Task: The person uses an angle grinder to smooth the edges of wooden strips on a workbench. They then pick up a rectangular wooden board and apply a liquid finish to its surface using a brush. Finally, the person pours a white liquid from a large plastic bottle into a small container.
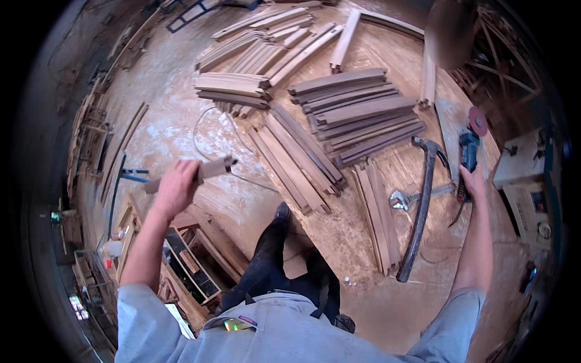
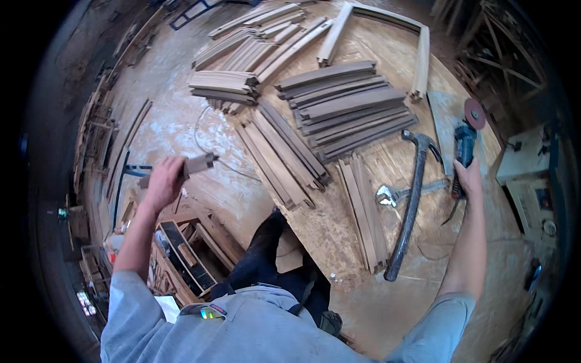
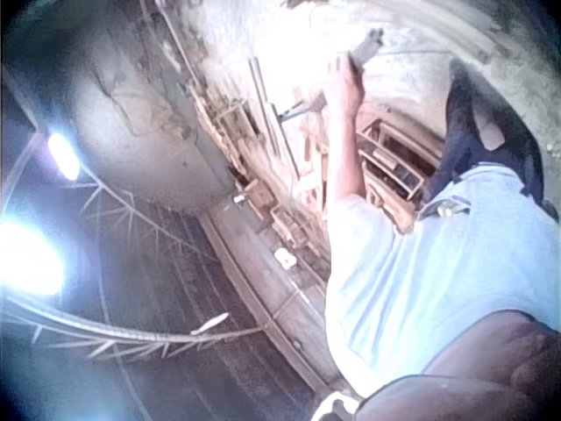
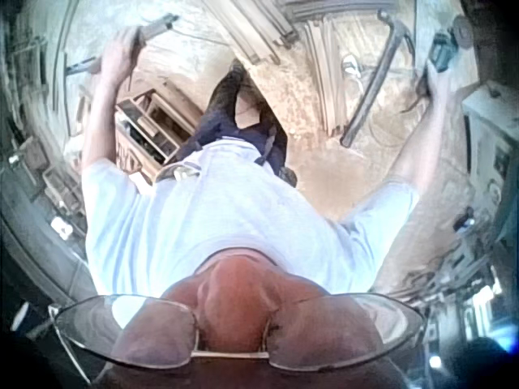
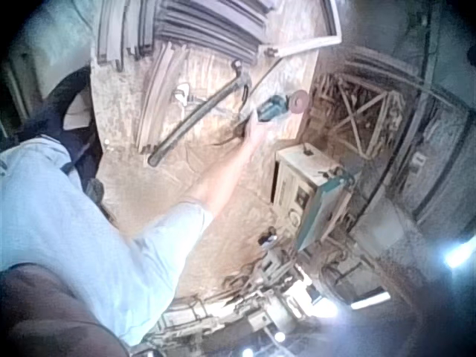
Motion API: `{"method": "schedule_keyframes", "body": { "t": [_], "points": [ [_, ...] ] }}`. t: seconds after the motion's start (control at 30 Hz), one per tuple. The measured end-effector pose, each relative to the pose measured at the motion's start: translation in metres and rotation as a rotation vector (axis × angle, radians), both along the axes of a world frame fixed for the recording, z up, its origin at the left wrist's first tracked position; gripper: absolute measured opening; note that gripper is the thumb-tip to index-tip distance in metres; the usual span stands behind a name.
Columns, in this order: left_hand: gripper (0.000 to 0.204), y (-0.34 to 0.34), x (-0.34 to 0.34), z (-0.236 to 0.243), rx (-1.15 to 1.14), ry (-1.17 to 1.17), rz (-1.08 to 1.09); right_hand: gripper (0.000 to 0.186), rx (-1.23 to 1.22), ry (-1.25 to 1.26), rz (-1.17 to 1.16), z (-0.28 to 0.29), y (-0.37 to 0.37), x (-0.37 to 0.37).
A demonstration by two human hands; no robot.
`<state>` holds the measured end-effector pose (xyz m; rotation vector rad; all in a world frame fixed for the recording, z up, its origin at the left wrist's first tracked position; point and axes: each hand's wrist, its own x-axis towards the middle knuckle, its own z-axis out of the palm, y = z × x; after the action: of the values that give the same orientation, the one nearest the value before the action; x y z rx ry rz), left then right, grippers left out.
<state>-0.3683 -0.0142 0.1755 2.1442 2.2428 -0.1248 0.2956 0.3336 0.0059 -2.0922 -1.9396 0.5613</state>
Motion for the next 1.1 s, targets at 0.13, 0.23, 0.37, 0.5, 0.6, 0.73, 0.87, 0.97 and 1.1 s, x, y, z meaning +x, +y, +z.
{"method": "schedule_keyframes", "body": {
  "t": [0.13,0.23,0.37,0.5,0.6,0.73,0.87,0.97,1.1],
  "points": [
    [0.044,0.073,-0.026,-0.004,0.084,-0.006,-0.113,0.072,-0.094,0.001,-0.056,-0.004,-0.013,0.013],
    [0.043,0.12,-0.057,-0.008,0.145,0.049,-0.183,0.075,0.07,-0.026,-0.095,-0.016,-0.025,0.014],
    [0.043,0.193,-0.101,-0.011,0.202,0.082,-0.25,0.081,0.147,-0.073,-0.175,-0.021,-0.041,0.022],
    [0.043,0.266,-0.138,-0.025,0.191,0.076,-0.372,0.077,0.156,-0.023,-0.366,0.008,-0.072,0.021],
    [0.043,0.312,-0.161,-0.048,0.11,0.068,-0.399,0.071,0.18,0.088,-0.499,0.031,-0.125,-0.002],
    [0.033,0.362,-0.167,-0.077,-0.003,-0.038,-0.448,0.065,0.125,0.058,-0.643,0.058,-0.211,-0.037],
    [0.027,0.378,-0.169,-0.096,-0.137,-0.143,-0.397,0.051,0.041,-0.049,-0.684,0.102,-0.275,-0.124],
    [0.034,0.381,-0.18,-0.12,-0.19,-0.299,-0.395,0.055,0.065,-0.015,-0.666,0.094,-0.306,-0.159],
    [0.037,0.401,-0.205,-0.134,-0.386,-0.65,-0.197,0.062,-0.021,-0.009,-0.63,0.094,-0.314,-0.226]
  ]
}}
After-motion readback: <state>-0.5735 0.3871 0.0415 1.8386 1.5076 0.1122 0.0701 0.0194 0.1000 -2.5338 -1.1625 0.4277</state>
